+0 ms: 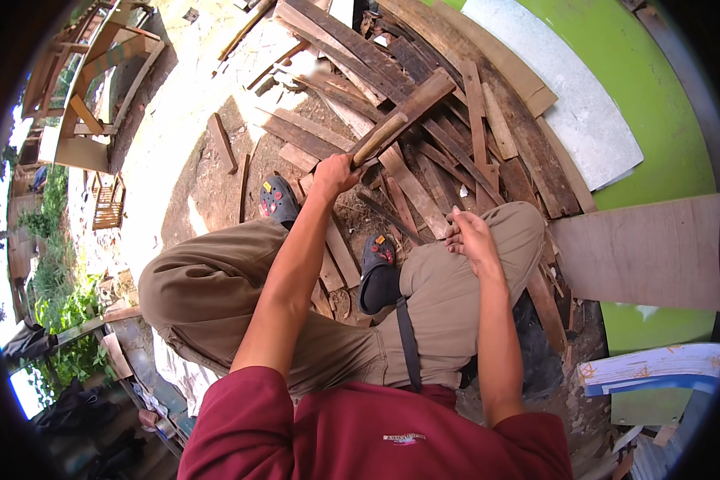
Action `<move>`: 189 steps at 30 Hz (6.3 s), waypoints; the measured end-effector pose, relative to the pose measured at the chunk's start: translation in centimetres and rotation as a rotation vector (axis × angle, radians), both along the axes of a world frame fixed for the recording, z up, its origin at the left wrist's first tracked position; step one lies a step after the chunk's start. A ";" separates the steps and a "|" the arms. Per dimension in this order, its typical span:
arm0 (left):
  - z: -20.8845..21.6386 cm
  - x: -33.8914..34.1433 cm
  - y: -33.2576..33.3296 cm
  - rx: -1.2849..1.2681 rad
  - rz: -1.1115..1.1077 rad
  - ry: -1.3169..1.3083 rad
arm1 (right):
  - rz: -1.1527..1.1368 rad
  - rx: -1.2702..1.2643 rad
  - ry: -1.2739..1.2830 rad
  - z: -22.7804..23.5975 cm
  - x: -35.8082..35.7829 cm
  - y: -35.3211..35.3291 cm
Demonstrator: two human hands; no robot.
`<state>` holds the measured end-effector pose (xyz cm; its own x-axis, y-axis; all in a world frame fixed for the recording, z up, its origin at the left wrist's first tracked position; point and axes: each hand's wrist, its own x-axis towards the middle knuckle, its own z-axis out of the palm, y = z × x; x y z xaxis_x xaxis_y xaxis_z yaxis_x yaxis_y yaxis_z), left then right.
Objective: The person sits on the ground and uses a hammer to repeatedly strike a long wooden plank, breaking it into smaller pieces. The person then uses a hand saw to cut another plank and continues to break wood with the hammer.
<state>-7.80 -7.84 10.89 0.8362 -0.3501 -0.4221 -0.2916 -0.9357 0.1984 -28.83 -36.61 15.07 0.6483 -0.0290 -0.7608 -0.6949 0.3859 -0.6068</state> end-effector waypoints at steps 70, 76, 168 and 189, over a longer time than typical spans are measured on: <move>1.1 9.1 -13.8 -0.311 0.321 -0.067 | -0.048 0.050 0.040 -0.6 1.2 -0.9; 0.6 11.0 -14.4 -0.227 0.418 -0.024 | -0.060 0.043 0.058 -0.8 2.0 -1.2; 1.6 10.3 -17.4 -0.328 0.255 0.222 | -0.014 -0.074 -0.023 -3.0 4.5 0.2; 2.4 8.6 -20.4 -0.091 0.280 0.146 | 0.040 -0.055 -0.012 -3.1 2.5 0.0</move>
<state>0.82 -28.23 13.27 0.8385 -0.1574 -0.5217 0.0117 -0.9520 0.3060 -26.30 -36.62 11.97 0.6591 -0.0449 -0.7507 -0.7012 0.3241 -0.6350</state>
